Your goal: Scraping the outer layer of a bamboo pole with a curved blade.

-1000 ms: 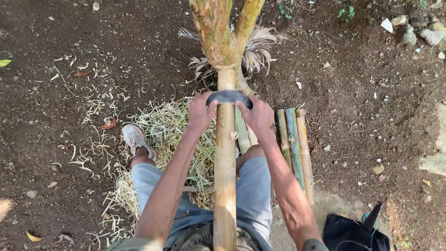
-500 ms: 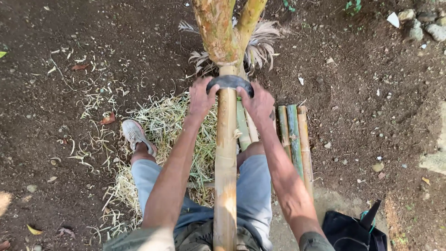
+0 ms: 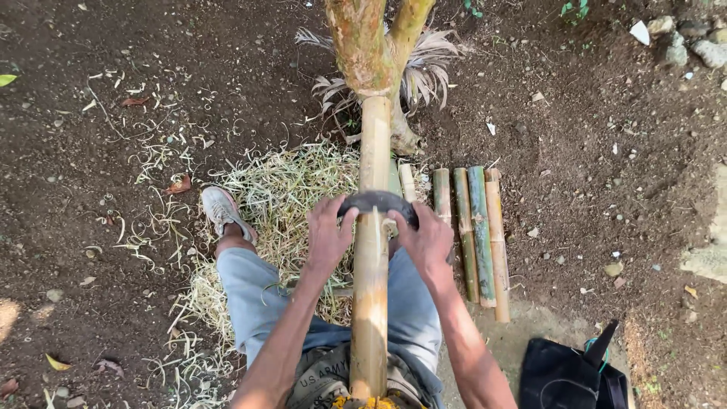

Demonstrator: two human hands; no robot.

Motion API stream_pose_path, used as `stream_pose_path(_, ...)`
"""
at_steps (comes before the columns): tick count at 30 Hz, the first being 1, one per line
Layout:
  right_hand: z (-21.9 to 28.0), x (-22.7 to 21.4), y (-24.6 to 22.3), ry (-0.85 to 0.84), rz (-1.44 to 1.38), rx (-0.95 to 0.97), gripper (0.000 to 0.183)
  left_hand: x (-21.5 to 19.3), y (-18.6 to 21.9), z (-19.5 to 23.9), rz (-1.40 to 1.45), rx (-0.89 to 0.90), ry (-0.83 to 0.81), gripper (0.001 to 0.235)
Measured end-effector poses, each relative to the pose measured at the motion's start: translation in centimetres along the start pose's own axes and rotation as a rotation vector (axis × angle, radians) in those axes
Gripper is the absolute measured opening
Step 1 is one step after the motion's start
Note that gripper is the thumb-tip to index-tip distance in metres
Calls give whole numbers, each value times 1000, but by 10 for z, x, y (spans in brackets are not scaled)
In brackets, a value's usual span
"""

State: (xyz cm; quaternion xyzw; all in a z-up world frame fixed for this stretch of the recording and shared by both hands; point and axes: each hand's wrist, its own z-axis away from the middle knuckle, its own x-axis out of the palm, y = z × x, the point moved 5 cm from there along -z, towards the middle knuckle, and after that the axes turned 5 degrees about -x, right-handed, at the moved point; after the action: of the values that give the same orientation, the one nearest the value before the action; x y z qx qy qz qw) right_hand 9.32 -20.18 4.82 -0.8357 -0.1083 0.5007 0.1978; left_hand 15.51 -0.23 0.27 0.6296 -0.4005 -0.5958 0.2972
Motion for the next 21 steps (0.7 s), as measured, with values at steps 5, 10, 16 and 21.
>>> stream_pose_path(5,20,-50,-33,-206,-109,66,43,-19,9,61,-37,-5,-25,37)
stream_pose_path(10,17,-45,-31,-346,-140,105,49,-24,14,60,-75,-79,-132,35)
stream_pose_path(16,-42,20,18,-306,116,139,46,5,-4,-32,83,51,-38,23)
stream_pose_path(21,-130,47,21,-115,91,-64,46,44,-34,-135,84,-30,-65,17)
